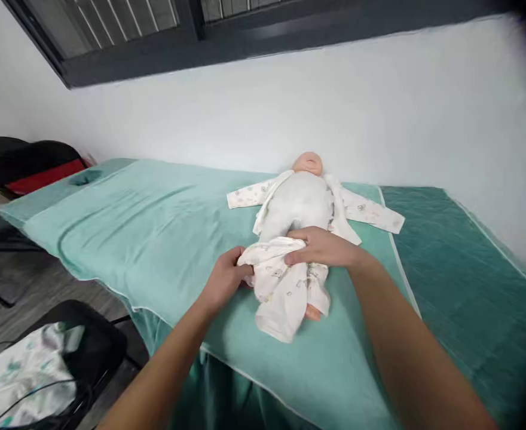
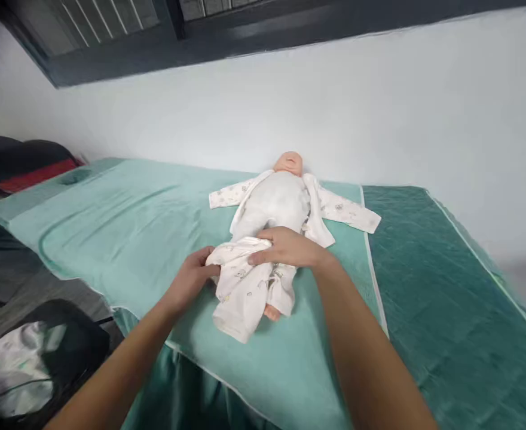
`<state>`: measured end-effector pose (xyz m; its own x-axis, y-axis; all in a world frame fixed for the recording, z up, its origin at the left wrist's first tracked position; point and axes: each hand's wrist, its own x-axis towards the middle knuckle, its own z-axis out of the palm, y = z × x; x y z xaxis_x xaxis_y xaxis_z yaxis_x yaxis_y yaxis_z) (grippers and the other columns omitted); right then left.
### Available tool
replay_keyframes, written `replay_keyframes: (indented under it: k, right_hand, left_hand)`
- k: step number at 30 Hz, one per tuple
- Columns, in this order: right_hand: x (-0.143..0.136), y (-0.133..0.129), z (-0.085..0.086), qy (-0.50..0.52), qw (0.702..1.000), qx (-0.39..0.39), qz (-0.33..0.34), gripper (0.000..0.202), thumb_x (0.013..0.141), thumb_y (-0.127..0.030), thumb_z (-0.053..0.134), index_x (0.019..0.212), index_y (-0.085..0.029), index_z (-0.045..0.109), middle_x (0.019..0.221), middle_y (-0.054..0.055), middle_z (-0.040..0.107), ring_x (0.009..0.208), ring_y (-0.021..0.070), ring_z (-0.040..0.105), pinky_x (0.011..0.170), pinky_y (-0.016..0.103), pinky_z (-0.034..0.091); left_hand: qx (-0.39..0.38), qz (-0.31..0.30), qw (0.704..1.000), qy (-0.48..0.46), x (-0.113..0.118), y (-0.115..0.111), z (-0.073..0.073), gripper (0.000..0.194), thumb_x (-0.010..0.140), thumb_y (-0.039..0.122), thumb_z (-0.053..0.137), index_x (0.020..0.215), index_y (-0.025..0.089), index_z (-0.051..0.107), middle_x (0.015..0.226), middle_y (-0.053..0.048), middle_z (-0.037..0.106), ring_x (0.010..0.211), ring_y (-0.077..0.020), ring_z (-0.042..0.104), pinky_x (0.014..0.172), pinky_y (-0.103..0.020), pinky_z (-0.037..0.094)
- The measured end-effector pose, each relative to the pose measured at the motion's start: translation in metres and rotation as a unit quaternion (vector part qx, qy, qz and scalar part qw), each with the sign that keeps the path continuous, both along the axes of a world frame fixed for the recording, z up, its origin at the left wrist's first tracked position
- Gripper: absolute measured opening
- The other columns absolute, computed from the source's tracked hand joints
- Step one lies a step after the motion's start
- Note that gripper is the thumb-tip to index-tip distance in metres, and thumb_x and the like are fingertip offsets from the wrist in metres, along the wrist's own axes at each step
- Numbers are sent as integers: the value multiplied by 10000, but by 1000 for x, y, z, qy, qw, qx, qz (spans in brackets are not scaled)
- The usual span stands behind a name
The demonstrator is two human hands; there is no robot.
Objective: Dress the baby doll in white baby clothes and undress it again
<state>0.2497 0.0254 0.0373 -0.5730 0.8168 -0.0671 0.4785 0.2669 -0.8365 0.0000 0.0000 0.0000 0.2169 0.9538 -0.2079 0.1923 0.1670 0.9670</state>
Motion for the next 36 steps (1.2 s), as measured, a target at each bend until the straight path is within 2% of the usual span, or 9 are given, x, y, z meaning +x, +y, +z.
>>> replay_keyframes:
  k: [5, 9, 16, 20, 25, 31, 36]
  right_hand:
    - [5, -3, 5, 27, 999, -11, 33, 364, 819, -520, 667, 1041, -232, 688, 1069, 5, 708, 1012, 265, 631, 794, 302, 457]
    - [6, -2, 4, 47, 998, -34, 36, 416, 802, -486, 691, 1154, -266, 668, 1156, -12, 705, 1071, 269, 637, 859, 313, 478]
    - [1, -1, -4, 53, 995, 50, -62, 326, 798, -350, 683, 1107, -247, 667, 1136, 12, 708, 1048, 267, 644, 849, 333, 478]
    - [-3, 4, -11, 45, 987, 100, -115, 240, 810, -306, 637, 1039, -237, 650, 1074, 10, 705, 968, 233, 641, 783, 305, 462]
    - [-9, 11, -18, 13, 966, 159, -201, 69, 796, -271, 598, 810, -214, 563, 810, -21, 644, 771, 182, 584, 651, 264, 390]
    - [-17, 18, -23, 32, 938, 160, -307, 55, 792, -248, 575, 816, -208, 544, 805, -19, 617, 799, 180, 584, 702, 265, 390]
    - [-22, 16, -22, 13, 938, 145, -314, 102, 810, -312, 585, 829, -217, 553, 806, -20, 630, 792, 189, 588, 679, 275, 382]
  left_hand:
    - [114, 107, 985, 74, 6, 7, -5, 84, 660, 153, 564, 738, 178, 581, 612, 66, 538, 584, -101, 479, 515, -194, 344]
    - [138, 114, 982, 60, 10, 25, -6, 159, 669, 187, 604, 824, 179, 644, 715, 44, 619, 662, -120, 525, 585, -211, 392]
    - [230, 123, 962, 79, 30, 57, -10, 149, 703, 181, 587, 832, 186, 659, 732, 31, 637, 696, -134, 528, 647, -232, 402]
    - [273, 141, 948, 84, 38, 57, -16, 222, 740, 155, 549, 927, 203, 658, 836, 23, 674, 767, -143, 561, 709, -237, 430]
    - [265, 111, 951, 112, 35, 54, -21, 232, 794, 163, 525, 987, 208, 646, 908, 12, 705, 813, -159, 605, 743, -255, 449]
    - [287, 128, 938, 149, 35, 55, -26, 192, 886, 238, 476, 1020, 211, 611, 1012, -32, 706, 902, -198, 622, 793, -305, 457]
    - [288, 140, 935, 156, 35, 59, -29, 150, 904, 245, 464, 988, 212, 583, 976, -36, 686, 901, -202, 613, 768, -307, 447]
